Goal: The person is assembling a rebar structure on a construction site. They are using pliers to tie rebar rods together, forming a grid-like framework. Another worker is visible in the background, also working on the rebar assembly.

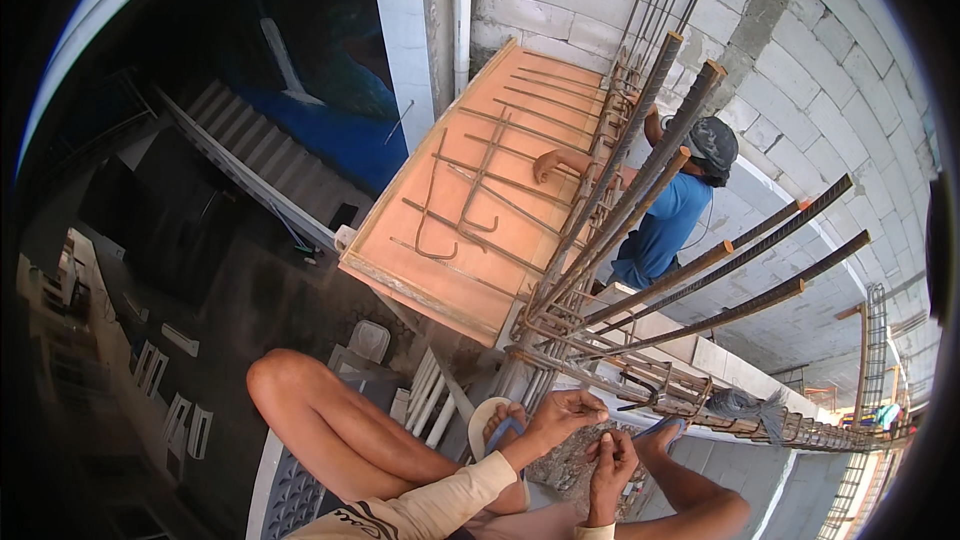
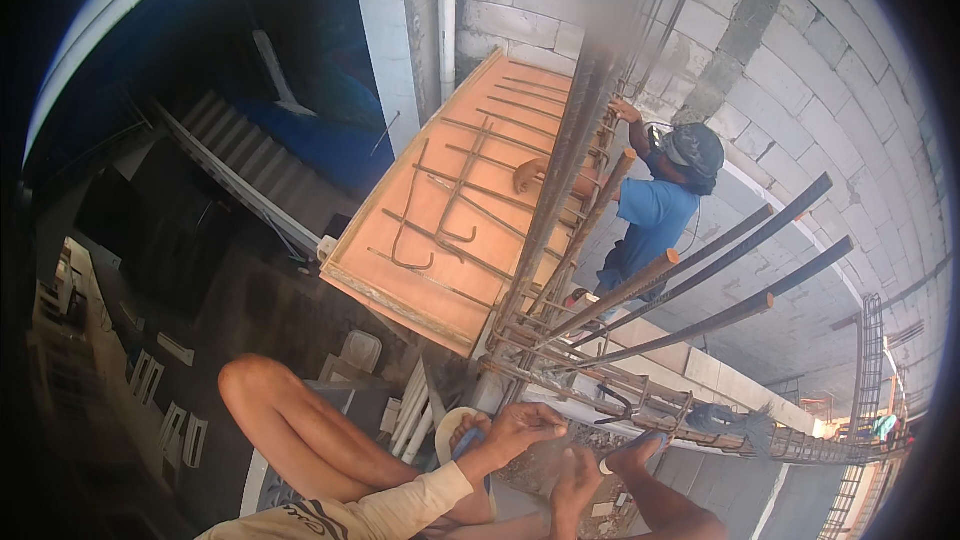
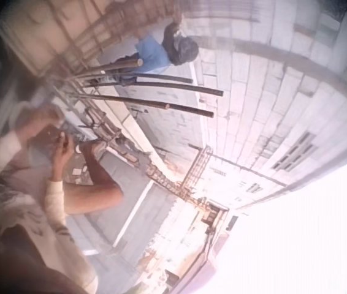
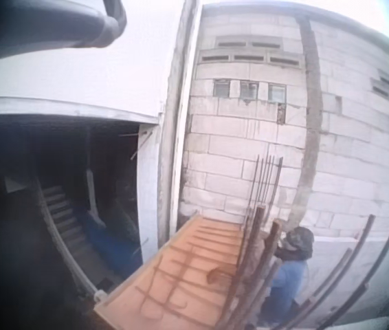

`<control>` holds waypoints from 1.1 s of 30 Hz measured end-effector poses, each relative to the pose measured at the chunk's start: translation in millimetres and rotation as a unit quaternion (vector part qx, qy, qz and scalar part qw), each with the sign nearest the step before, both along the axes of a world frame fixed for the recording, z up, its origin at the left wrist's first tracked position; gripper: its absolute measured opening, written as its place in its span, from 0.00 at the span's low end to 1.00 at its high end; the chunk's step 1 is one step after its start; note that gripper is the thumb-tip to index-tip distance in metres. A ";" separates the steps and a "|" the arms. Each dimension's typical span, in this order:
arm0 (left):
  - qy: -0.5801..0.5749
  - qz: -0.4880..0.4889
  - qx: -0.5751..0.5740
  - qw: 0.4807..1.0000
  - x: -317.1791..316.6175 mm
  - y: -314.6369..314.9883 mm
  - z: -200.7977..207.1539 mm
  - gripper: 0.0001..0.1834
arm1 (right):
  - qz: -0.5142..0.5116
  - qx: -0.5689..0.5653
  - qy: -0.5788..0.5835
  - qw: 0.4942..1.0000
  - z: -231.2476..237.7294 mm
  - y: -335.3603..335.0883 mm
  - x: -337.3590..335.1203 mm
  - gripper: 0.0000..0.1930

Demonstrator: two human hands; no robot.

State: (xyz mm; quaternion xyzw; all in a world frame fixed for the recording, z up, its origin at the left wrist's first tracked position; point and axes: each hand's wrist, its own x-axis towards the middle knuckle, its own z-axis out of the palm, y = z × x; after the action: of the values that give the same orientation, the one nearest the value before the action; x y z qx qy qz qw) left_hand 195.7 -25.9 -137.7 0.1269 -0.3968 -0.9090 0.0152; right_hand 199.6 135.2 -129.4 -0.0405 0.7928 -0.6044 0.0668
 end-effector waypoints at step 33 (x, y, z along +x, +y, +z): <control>-0.099 0.017 -0.099 0.990 4.6 -12.0 -25.5 0.07 | 0.045 -0.155 -0.232 0.959 -4.9 -21.0 32.0 0.09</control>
State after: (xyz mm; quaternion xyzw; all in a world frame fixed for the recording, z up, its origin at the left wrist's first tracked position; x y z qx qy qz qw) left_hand 200.3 -37.9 -163.2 0.2212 -0.4820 -0.8478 0.0040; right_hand 231.6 114.3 -134.3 0.0559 0.6494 -0.7091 0.2690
